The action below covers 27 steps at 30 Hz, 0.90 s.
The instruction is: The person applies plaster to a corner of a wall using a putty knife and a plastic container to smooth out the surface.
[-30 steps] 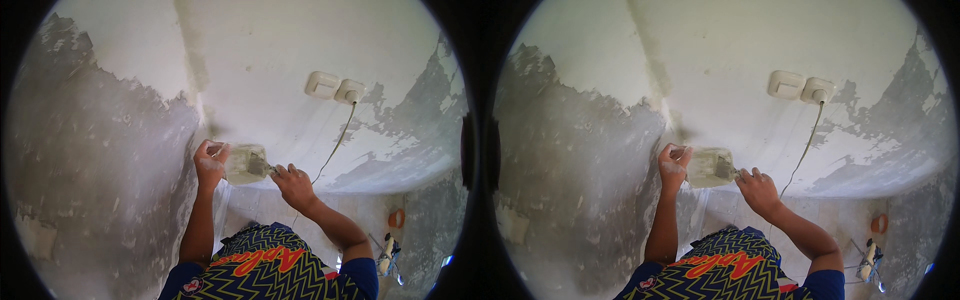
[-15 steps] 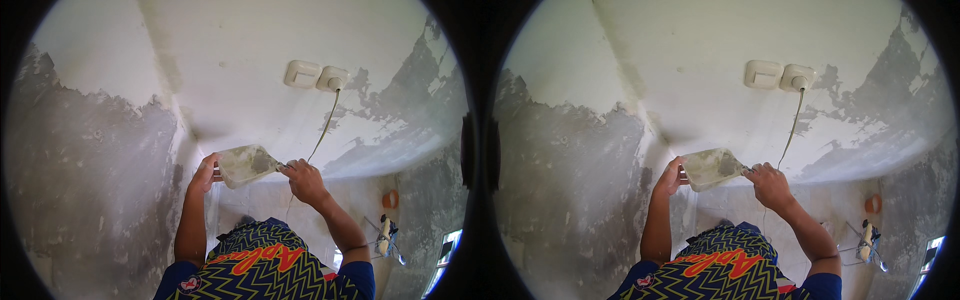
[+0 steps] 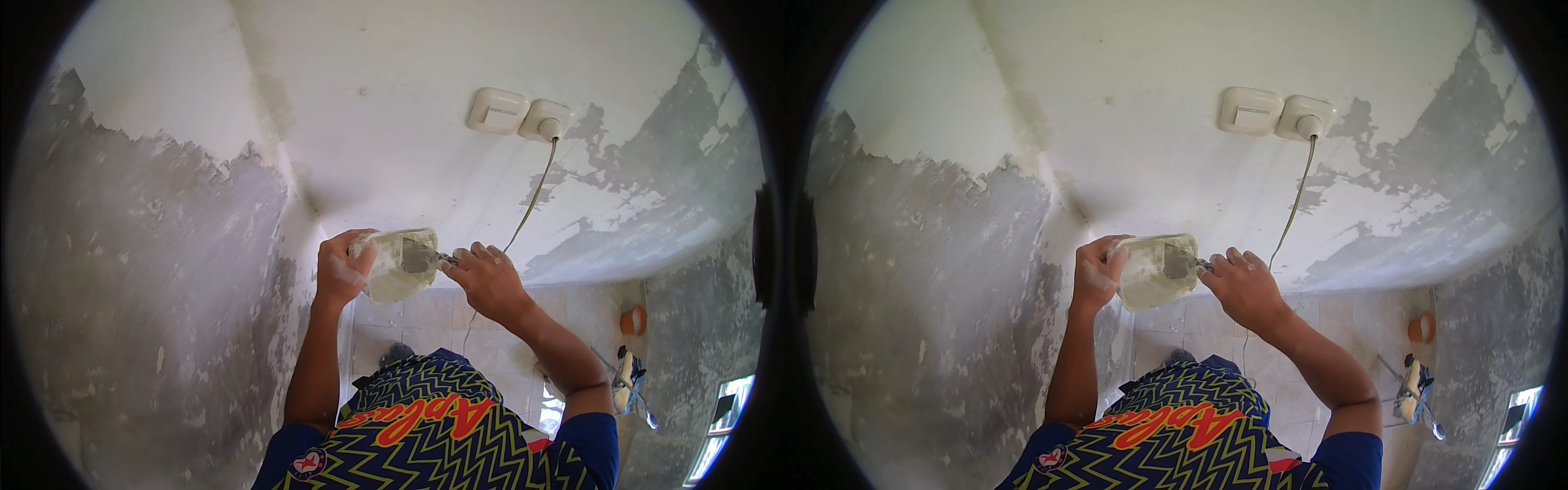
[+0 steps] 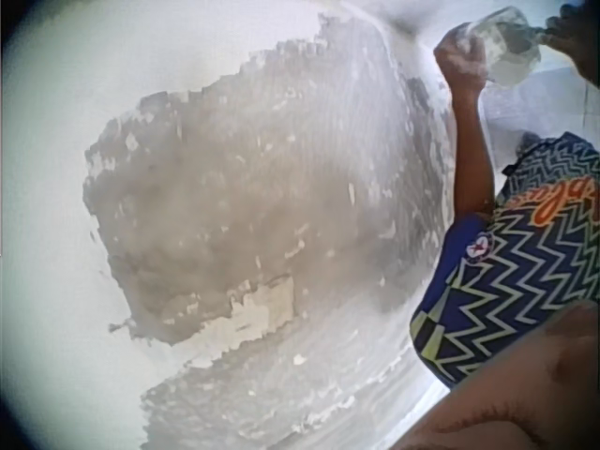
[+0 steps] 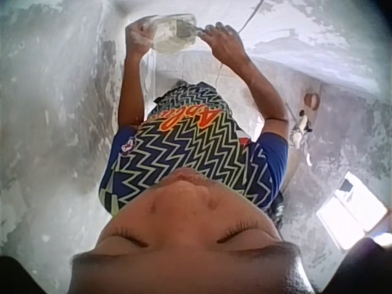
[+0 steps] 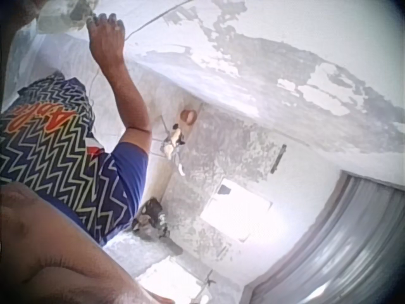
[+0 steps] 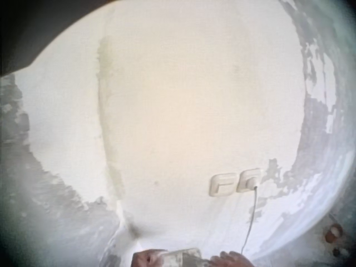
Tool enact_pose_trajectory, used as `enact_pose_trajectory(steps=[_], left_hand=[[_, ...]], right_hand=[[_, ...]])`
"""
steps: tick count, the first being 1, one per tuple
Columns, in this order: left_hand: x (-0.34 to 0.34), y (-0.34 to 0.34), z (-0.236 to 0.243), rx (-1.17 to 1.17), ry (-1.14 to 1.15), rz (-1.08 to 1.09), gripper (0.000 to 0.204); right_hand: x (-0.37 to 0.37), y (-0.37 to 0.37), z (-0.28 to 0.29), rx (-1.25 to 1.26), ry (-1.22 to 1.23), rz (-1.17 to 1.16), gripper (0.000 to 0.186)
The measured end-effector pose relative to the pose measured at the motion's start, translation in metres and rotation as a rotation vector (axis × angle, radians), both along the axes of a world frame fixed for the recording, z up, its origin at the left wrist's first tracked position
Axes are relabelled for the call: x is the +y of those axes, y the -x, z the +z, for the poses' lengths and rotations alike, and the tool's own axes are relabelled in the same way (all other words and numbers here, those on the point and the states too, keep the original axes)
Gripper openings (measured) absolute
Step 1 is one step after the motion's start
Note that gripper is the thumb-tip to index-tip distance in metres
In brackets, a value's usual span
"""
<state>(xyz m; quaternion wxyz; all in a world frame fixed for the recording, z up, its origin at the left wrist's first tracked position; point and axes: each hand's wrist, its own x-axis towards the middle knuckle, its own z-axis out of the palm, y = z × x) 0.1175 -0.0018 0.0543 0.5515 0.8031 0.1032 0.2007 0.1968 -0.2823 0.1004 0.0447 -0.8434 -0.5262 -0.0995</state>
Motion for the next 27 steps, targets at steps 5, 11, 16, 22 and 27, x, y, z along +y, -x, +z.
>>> enact_pose_trajectory(steps=[5,11,16,22,27], left_hand=[[-0.002,0.005,0.008,-0.117,-0.268,0.084,0.024],[0.004,0.010,0.011,-0.112,-0.243,0.120,0.024],[0.016,0.015,0.004,-0.094,-0.194,0.160,0.024],[0.022,0.013,0.004,-0.151,-0.123,0.196,0.025],[0.015,0.011,0.006,-0.208,-0.095,0.230,0.024]], right_hand=[[0.010,0.010,-0.005,-0.034,0.010,-0.035,0.034],[0.011,0.012,0.000,-0.067,0.107,-0.018,0.028],[0.009,0.010,0.007,-0.088,0.022,-0.004,0.030],[0.028,0.008,-0.002,-0.050,-0.061,0.043,0.033],[0.037,0.008,-0.031,-0.125,-0.088,0.060,0.034]])
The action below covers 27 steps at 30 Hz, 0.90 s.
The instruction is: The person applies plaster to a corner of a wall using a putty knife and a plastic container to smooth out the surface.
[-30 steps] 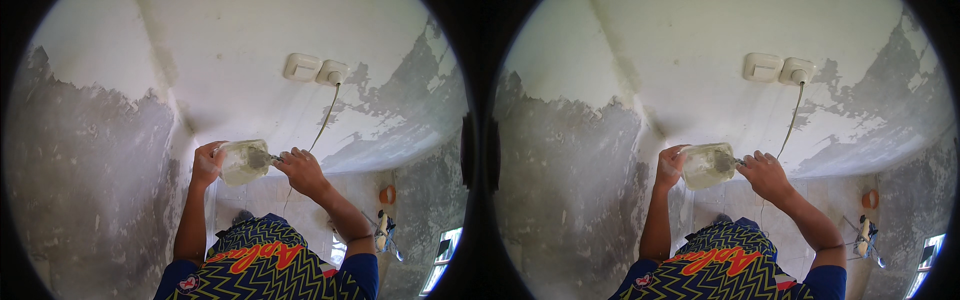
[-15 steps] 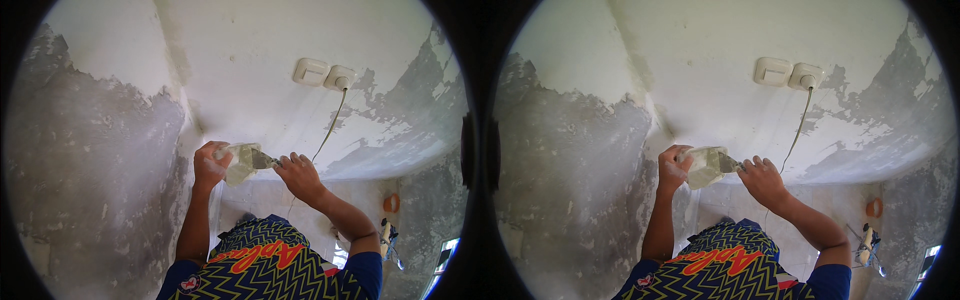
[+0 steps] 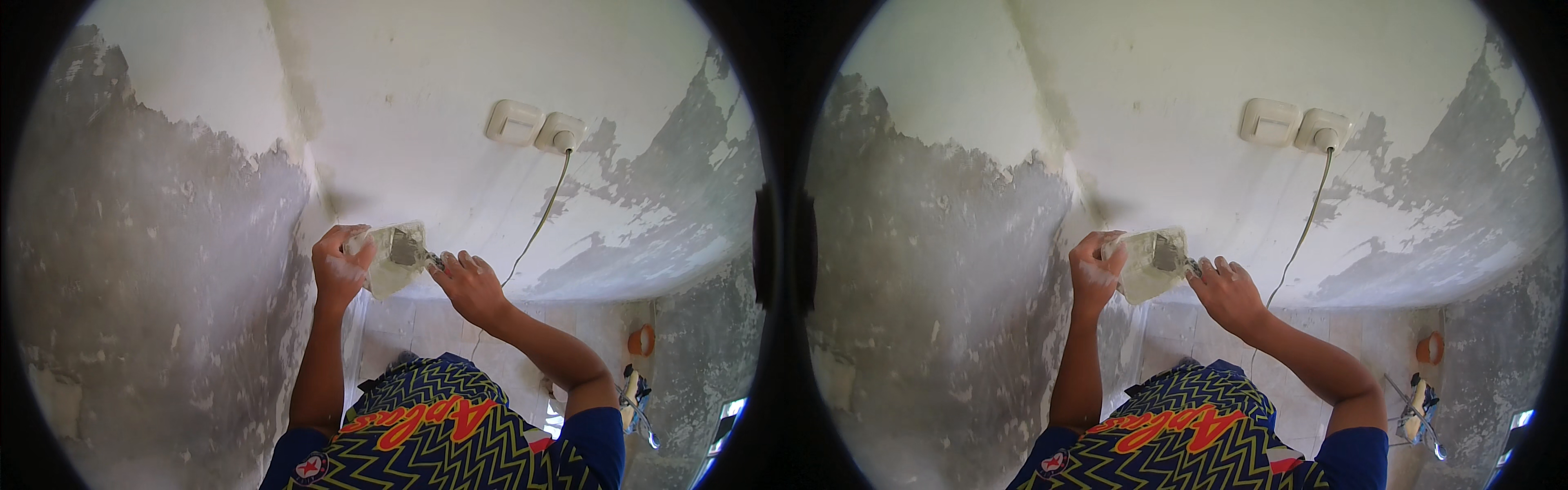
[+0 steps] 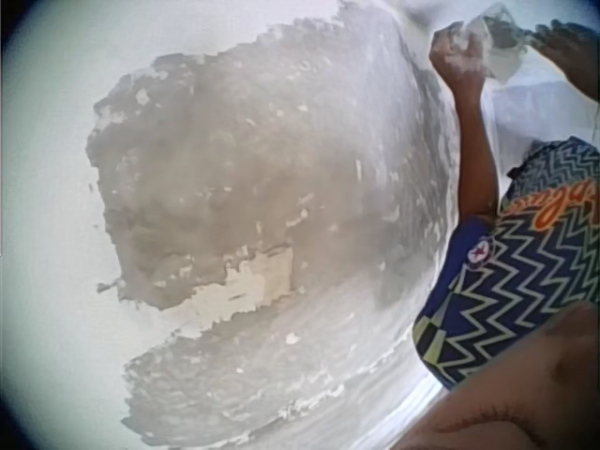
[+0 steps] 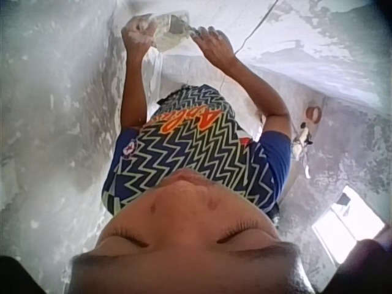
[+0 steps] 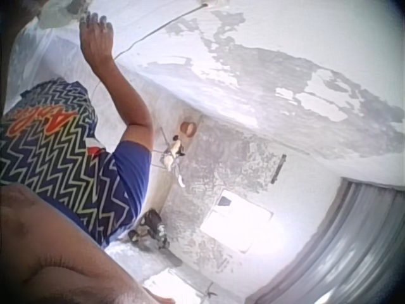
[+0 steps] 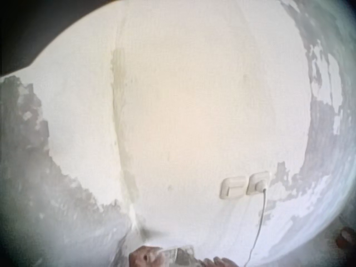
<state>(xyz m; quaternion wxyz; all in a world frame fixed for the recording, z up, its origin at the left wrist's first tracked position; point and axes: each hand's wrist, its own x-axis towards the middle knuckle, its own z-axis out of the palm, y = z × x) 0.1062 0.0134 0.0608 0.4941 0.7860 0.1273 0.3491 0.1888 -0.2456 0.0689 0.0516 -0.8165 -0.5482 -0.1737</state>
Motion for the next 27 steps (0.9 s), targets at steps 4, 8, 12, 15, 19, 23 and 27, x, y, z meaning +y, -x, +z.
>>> enact_pose_trajectory(steps=[4,8,12,15,19,23,27], left_hand=[[-0.007,0.000,-0.004,0.010,0.021,0.066,0.024],[-0.013,0.000,-0.005,0.021,0.070,0.122,0.026],[-0.013,-0.001,-0.005,0.002,-0.044,0.151,0.028],[-0.012,-0.003,-0.006,0.027,-0.039,0.131,0.029],[-0.013,-0.004,-0.007,0.073,-0.029,0.087,0.029],[-0.014,-0.007,-0.002,0.105,-0.141,0.069,0.028],[-0.015,-0.009,0.005,0.130,-0.105,0.043,0.027]], right_hand=[[0.001,0.001,-0.006,0.013,0.057,-0.038,0.035],[0.000,-0.002,0.000,0.058,0.127,-0.068,0.035],[-0.006,-0.002,0.000,0.033,0.097,-0.060,0.033],[-0.010,-0.007,0.002,0.028,0.097,-0.055,0.032],[-0.013,-0.011,0.011,0.092,0.148,-0.084,0.032],[-0.016,-0.006,0.021,0.068,0.135,-0.098,0.029],[-0.015,-0.006,0.028,0.136,0.109,-0.095,0.029]])
